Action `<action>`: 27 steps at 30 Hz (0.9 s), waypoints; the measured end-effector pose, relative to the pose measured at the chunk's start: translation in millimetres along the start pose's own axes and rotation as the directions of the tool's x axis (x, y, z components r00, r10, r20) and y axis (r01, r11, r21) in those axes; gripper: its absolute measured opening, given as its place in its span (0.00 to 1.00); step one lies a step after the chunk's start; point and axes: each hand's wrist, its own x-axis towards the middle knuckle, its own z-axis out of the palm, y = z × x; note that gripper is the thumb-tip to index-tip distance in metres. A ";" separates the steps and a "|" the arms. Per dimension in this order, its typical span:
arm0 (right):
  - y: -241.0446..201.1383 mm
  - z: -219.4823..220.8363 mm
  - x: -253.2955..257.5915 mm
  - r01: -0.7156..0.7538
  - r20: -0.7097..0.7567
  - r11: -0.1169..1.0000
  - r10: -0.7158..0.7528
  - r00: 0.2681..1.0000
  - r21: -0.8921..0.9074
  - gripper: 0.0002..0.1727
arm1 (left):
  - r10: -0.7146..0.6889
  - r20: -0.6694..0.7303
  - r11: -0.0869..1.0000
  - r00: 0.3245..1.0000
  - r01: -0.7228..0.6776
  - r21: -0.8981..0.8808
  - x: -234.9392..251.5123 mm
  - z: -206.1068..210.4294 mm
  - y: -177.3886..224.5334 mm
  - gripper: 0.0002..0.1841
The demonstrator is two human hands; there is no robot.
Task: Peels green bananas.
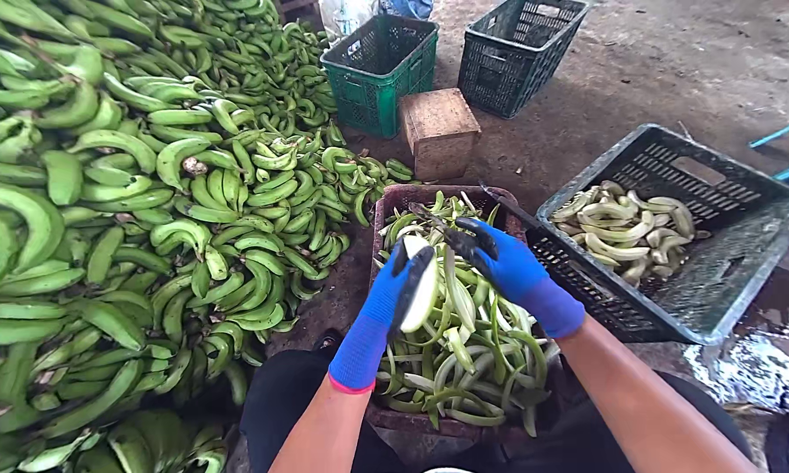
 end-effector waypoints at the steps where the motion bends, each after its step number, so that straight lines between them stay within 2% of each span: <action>1: -0.8 3.6 -6.4 0.113 -0.028 0.993 -0.114 0.993 -0.021 0.31 | 0.006 -0.060 0.987 0.998 -0.015 -0.160 5.2 -3.7 -4.6 0.19; 2: -1.0 9.5 -12.8 0.251 -0.078 0.965 -0.257 0.963 -0.080 0.33 | 0.020 -0.084 0.938 0.996 -0.048 -0.342 9.7 -7.8 -9.5 0.16; 3: -0.6 15.2 -18.3 0.378 -0.116 0.914 -0.396 0.911 -0.149 0.33 | 0.024 -0.073 0.848 0.997 -0.059 -0.526 12.3 -11.2 -11.7 0.18; 5: 2.8 25.5 -23.0 0.559 -0.188 0.775 -0.621 0.761 -0.294 0.30 | 0.020 0.050 0.631 0.999 0.026 -0.775 17.3 -19.4 -14.2 0.25; 6: 4.2 28.0 -23.3 0.594 -0.212 0.724 -0.679 0.703 -0.351 0.28 | 0.028 0.092 0.533 0.995 0.063 -0.844 19.1 -21.9 -14.0 0.27; 8: 4.8 28.2 -22.6 0.604 -0.247 0.678 -0.725 0.643 -0.418 0.23 | 0.068 0.125 0.407 0.990 0.087 -0.909 21.0 -24.0 -13.0 0.28; 10: 1.3 25.9 -21.8 0.576 -0.264 0.681 -0.719 0.643 -0.451 0.22 | 0.079 0.107 0.378 0.991 0.070 -0.923 19.6 -21.4 -11.4 0.28; 12: -5.9 22.6 -22.2 0.529 -0.263 0.739 -0.656 0.708 -0.418 0.24 | 0.040 0.033 0.458 0.999 0.011 -0.889 14.7 -11.8 -6.0 0.27; 13: -11.0 20.2 -22.9 0.479 -0.246 0.798 -0.579 0.777 -0.364 0.27 | 0.057 -0.037 0.540 0.998 -0.062 -0.839 11.3 -4.9 -3.5 0.26; 15: -19.2 13.4 -23.3 0.339 -0.181 0.909 -0.385 0.905 -0.243 0.29 | 0.162 -0.136 0.699 0.977 -0.211 -0.684 6.9 4.9 -5.0 0.20; 16: -19.6 10.9 -23.0 0.285 -0.156 0.933 -0.322 0.934 -0.219 0.30 | 0.185 -0.165 0.761 0.969 -0.247 -0.600 6.8 7.0 -6.1 0.19; 19: -15.9 8.5 -21.0 0.214 -0.137 0.950 -0.249 0.959 -0.228 0.30 | 0.185 -0.226 0.946 0.956 -0.236 -0.222 6.0 7.4 -4.8 0.20; 21: -23.4 0.9 -18.2 0.055 -0.026 0.992 -0.058 0.998 -0.116 0.26 | 0.215 -0.165 0.977 0.963 -0.212 0.033 3.1 7.8 -1.5 0.24; 23: -22.8 -5.8 -7.4 -0.166 0.122 0.986 0.164 0.979 0.006 0.22 | 0.245 -0.085 0.959 0.966 -0.229 0.165 -0.3 11.9 -1.3 0.26; 25: -12.1 -4.1 3.8 -0.348 0.277 0.935 0.317 0.907 0.071 0.25 | 0.220 -0.084 0.970 0.972 -0.208 0.129 -0.2 15.0 -3.5 0.24; 26: -8.2 -3.3 5.3 -0.380 0.304 0.920 0.337 0.891 0.092 0.26 | 0.167 -0.094 0.986 0.981 -0.165 0.033 2.5 13.8 -3.3 0.23; 27: -5.9 -2.9 3.0 -0.360 0.286 0.926 0.318 0.904 0.110 0.25 | 0.095 -0.088 0.988 0.992 -0.105 -0.113 5.2 11.0 -1.1 0.22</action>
